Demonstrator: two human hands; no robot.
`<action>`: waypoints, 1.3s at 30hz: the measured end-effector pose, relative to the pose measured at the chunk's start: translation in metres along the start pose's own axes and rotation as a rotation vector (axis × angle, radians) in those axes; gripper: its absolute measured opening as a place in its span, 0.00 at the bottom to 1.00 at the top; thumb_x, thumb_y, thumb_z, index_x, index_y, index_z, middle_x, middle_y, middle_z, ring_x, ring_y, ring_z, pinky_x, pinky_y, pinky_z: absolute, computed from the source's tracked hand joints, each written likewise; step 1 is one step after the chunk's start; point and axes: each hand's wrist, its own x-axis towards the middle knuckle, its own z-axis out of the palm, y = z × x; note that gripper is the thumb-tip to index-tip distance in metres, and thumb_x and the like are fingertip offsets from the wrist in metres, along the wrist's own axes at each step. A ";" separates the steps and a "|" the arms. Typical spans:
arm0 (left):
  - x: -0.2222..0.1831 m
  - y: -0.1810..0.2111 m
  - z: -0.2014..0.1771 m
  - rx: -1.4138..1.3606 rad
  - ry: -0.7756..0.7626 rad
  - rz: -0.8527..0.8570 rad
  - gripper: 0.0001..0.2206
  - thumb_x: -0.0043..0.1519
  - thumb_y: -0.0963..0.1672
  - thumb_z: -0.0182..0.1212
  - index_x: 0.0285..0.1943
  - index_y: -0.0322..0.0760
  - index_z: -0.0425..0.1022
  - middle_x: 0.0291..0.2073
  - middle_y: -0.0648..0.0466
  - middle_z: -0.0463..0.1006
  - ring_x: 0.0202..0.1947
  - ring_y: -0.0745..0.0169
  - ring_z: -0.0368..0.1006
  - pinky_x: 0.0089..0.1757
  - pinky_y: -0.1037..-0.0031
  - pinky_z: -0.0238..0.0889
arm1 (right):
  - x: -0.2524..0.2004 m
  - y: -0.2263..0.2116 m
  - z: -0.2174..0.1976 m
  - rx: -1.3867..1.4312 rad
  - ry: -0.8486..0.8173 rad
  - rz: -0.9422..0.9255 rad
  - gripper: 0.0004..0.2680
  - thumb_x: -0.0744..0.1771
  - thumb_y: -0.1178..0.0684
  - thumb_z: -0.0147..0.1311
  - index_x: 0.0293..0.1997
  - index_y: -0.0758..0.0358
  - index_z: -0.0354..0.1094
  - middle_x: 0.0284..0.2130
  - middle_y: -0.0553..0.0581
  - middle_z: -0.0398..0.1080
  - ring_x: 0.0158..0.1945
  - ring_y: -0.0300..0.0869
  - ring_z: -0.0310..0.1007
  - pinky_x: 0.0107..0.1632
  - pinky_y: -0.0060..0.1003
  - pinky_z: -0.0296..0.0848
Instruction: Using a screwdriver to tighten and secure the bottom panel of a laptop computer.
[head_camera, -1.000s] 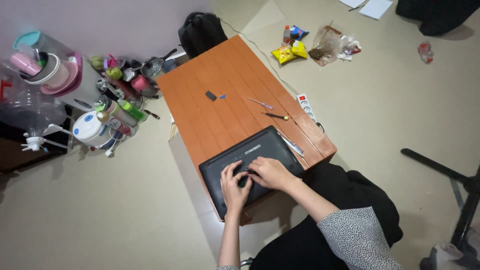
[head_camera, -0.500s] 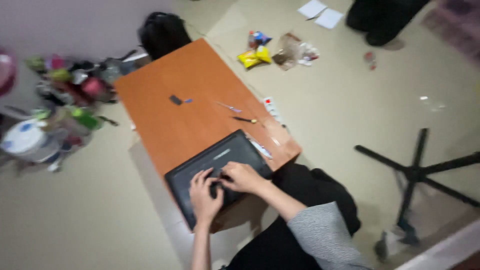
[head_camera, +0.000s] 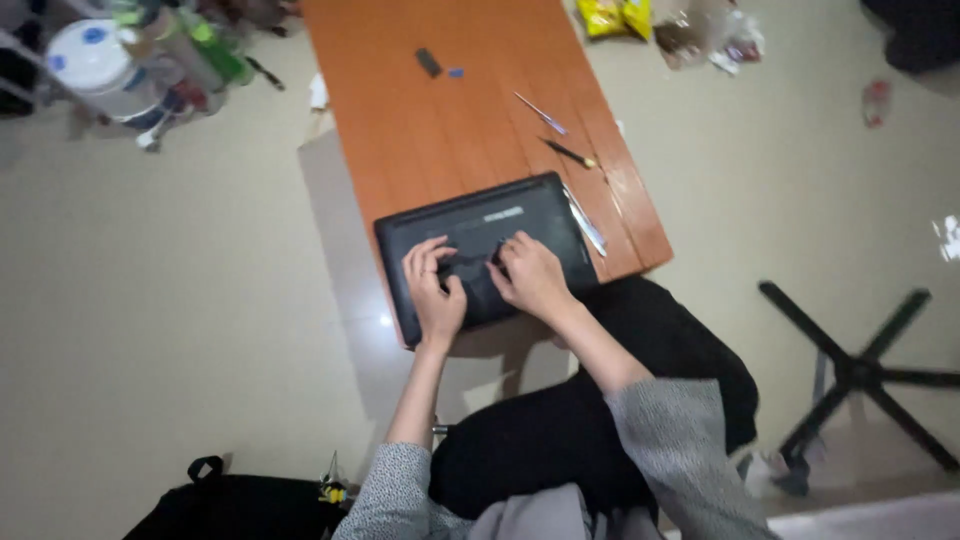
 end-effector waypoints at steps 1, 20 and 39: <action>0.001 0.002 -0.002 -0.011 0.031 -0.034 0.20 0.44 0.34 0.53 0.43 0.43 0.75 0.50 0.57 0.76 0.58 0.49 0.65 0.59 0.58 0.57 | -0.001 -0.005 -0.004 -0.025 0.016 0.032 0.09 0.63 0.45 0.59 0.24 0.56 0.69 0.26 0.51 0.71 0.39 0.43 0.73 0.39 0.36 0.73; 0.004 0.025 -0.008 -0.206 0.106 -0.163 0.20 0.73 0.43 0.36 0.72 0.37 0.65 0.52 0.49 0.80 0.52 0.54 0.72 0.54 0.67 0.62 | -0.045 0.142 -0.099 0.228 0.498 0.813 0.05 0.68 0.59 0.61 0.45 0.52 0.77 0.34 0.54 0.77 0.39 0.46 0.79 0.40 0.36 0.75; 0.008 0.020 -0.003 0.110 -0.108 -0.186 0.19 0.64 0.38 0.52 0.65 0.38 0.68 0.51 0.56 0.80 0.49 0.56 0.74 0.50 0.63 0.59 | -0.008 0.170 -0.084 0.167 -0.097 0.796 0.12 0.66 0.58 0.57 0.54 0.51 0.77 0.43 0.54 0.78 0.50 0.49 0.77 0.50 0.44 0.75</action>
